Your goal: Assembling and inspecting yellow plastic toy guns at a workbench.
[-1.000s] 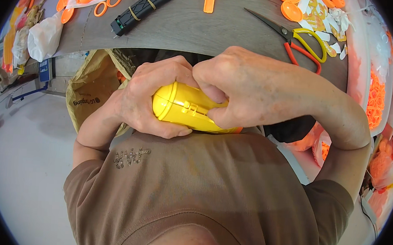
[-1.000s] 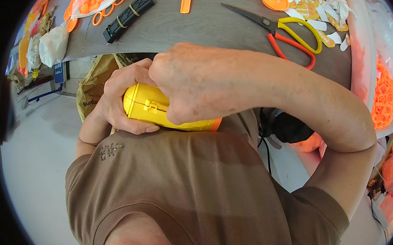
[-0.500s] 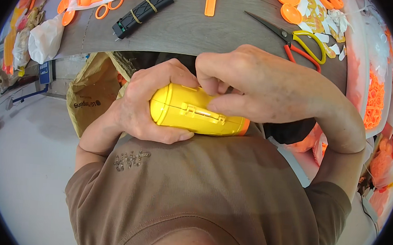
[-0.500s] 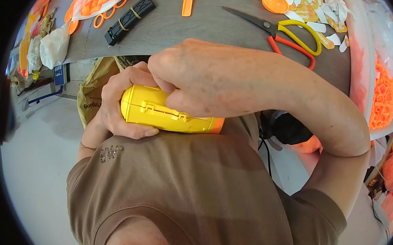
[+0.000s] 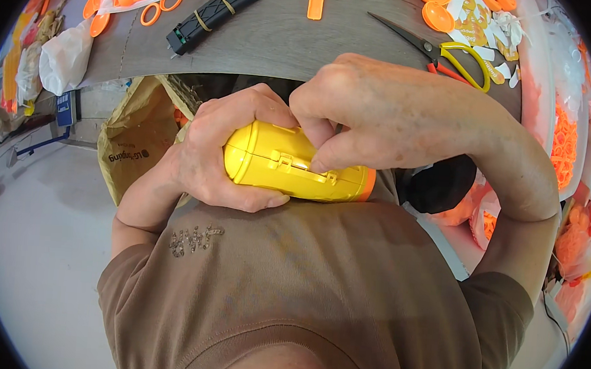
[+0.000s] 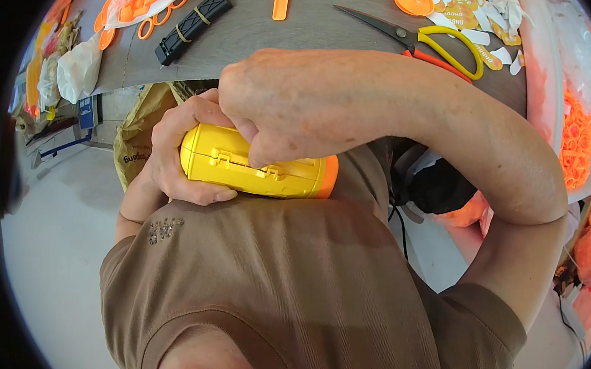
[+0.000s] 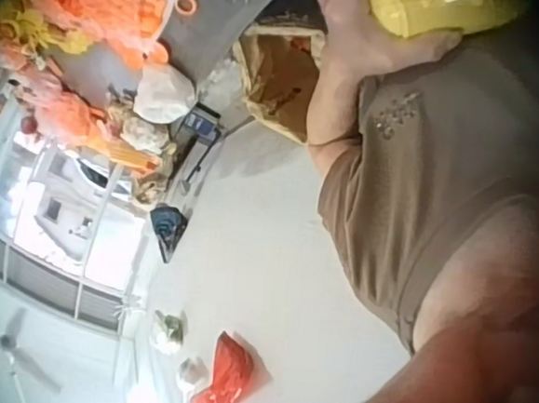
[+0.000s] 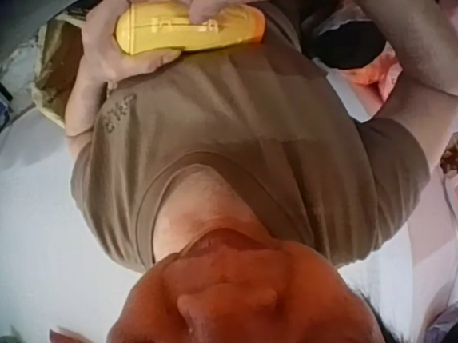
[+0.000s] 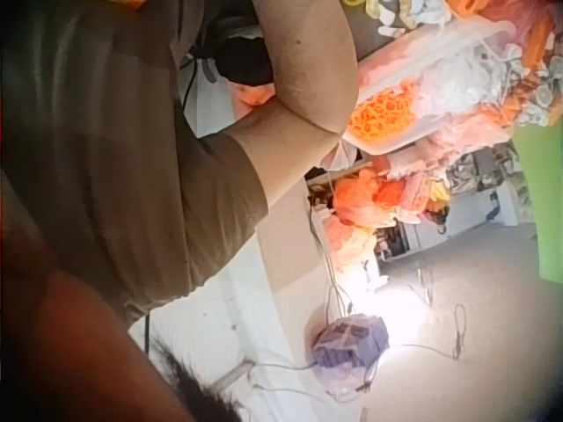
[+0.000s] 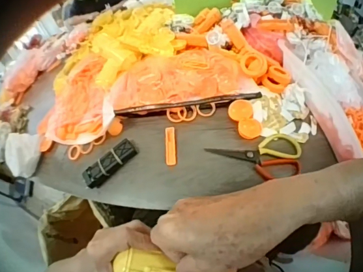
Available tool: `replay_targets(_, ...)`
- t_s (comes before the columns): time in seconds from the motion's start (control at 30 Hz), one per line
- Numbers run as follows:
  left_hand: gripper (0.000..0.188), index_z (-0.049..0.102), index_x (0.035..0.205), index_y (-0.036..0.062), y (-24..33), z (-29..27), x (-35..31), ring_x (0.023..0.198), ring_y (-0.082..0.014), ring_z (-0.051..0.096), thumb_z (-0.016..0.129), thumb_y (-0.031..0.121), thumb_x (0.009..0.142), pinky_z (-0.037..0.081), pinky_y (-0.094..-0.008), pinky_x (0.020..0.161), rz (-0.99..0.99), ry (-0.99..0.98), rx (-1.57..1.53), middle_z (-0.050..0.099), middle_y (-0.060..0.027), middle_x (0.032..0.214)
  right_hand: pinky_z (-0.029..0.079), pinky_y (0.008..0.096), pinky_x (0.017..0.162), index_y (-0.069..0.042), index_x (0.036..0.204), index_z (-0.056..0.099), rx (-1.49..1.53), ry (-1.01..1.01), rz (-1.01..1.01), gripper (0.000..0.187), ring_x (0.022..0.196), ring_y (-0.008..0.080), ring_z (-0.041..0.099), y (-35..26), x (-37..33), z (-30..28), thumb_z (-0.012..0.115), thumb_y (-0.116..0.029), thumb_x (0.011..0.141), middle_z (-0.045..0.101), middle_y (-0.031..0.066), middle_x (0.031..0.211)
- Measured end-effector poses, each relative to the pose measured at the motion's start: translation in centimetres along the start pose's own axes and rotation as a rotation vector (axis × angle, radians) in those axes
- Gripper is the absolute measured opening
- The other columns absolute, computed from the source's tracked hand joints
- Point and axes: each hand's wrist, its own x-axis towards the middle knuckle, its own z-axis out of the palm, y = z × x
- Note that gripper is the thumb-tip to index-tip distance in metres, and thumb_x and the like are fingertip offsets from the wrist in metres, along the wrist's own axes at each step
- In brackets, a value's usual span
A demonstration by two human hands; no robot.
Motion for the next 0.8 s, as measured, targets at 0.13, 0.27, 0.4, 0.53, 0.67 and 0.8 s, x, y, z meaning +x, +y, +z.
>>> replay_targets(0.13, 0.055, 0.054, 0.097, -0.0035, 0.5, 0.3, -0.2, 0.075, -0.0261, 0.060, 0.081, 0.018, 0.054, 0.049, -0.0323, 0.067, -0.072, 0.015, -0.043, 0.060, -0.0153, 0.089, 0.041, 0.0387, 0.052, 0.003, 0.067, 0.052, -0.013, 0.038, -0.107, 0.015, 0.055, 0.0325, 0.054, -0.5, 0.0, -0.2, 0.065, -0.004, 0.065, 0.053, 0.0151, 0.057)
replay_targets(0.27, 0.054, 0.054, 0.095, -0.0035, 1.1, -0.1, 0.3, 0.074, -0.0259, 0.060, 0.081, 0.017, 0.053, 0.048, -0.0321, 0.066, -0.137, -0.004, -0.004, 0.059, -0.0143, 0.087, 0.043, 0.0406, 0.053, 0.004, 0.067, 0.052, -0.225, 0.177, -0.254, 0.012, 0.057, 0.0351, 0.057, -0.8, -0.1, 0.9, 0.063, 0.001, 0.061, 0.054, 0.0169, 0.057)
replay_targets(0.4, 0.054, 0.053, 0.095, -0.0033, 0.7, 0.3, 0.2, 0.073, -0.0252, 0.060, 0.081, 0.016, 0.052, 0.048, -0.0319, 0.064, -0.073, 0.000, -0.003, 0.058, -0.0136, 0.086, 0.045, 0.0416, 0.052, 0.004, 0.067, 0.053, -0.312, 0.097, -0.168, 0.013, 0.058, 0.0362, 0.058, -1.6, -0.5, 1.1, 0.060, 0.003, 0.056, 0.055, 0.0178, 0.058)
replay_targets(0.53, 0.054, 0.053, 0.094, -0.0033, 0.6, 0.5, 0.4, 0.072, -0.0246, 0.059, 0.081, 0.016, 0.052, 0.047, -0.0307, 0.062, -0.102, -0.013, 0.002, 0.058, -0.0131, 0.085, 0.046, 0.0409, 0.052, 0.003, 0.066, 0.053, -0.316, 0.139, -0.211, 0.013, 0.059, 0.0353, 0.058, -0.8, -0.6, 1.8, 0.060, 0.003, 0.055, 0.056, 0.0173, 0.060)
replay_targets(0.67, 0.053, 0.053, 0.094, -0.0030, 0.5, 0.7, 0.4, 0.071, -0.0233, 0.059, 0.081, 0.016, 0.053, 0.047, -0.0295, 0.062, -0.111, -0.006, 0.006, 0.058, -0.0120, 0.084, 0.046, 0.0406, 0.053, 0.003, 0.066, 0.053, -0.308, 0.166, -0.229, 0.012, 0.060, 0.0344, 0.058, -0.3, -0.8, 2.3, 0.059, 0.002, 0.056, 0.055, 0.0167, 0.060)
replay_targets(0.8, 0.054, 0.054, 0.095, -0.0020, 0.2, 0.7, 0.2, 0.071, -0.0211, 0.059, 0.081, 0.017, 0.052, 0.047, -0.0292, 0.063, -0.153, -0.003, 0.001, 0.059, -0.0103, 0.083, 0.047, 0.0405, 0.054, 0.004, 0.066, 0.052, -0.351, 0.116, -0.200, 0.011, 0.060, 0.0344, 0.058, -0.1, -0.9, 2.3, 0.059, 0.002, 0.057, 0.054, 0.0169, 0.061)
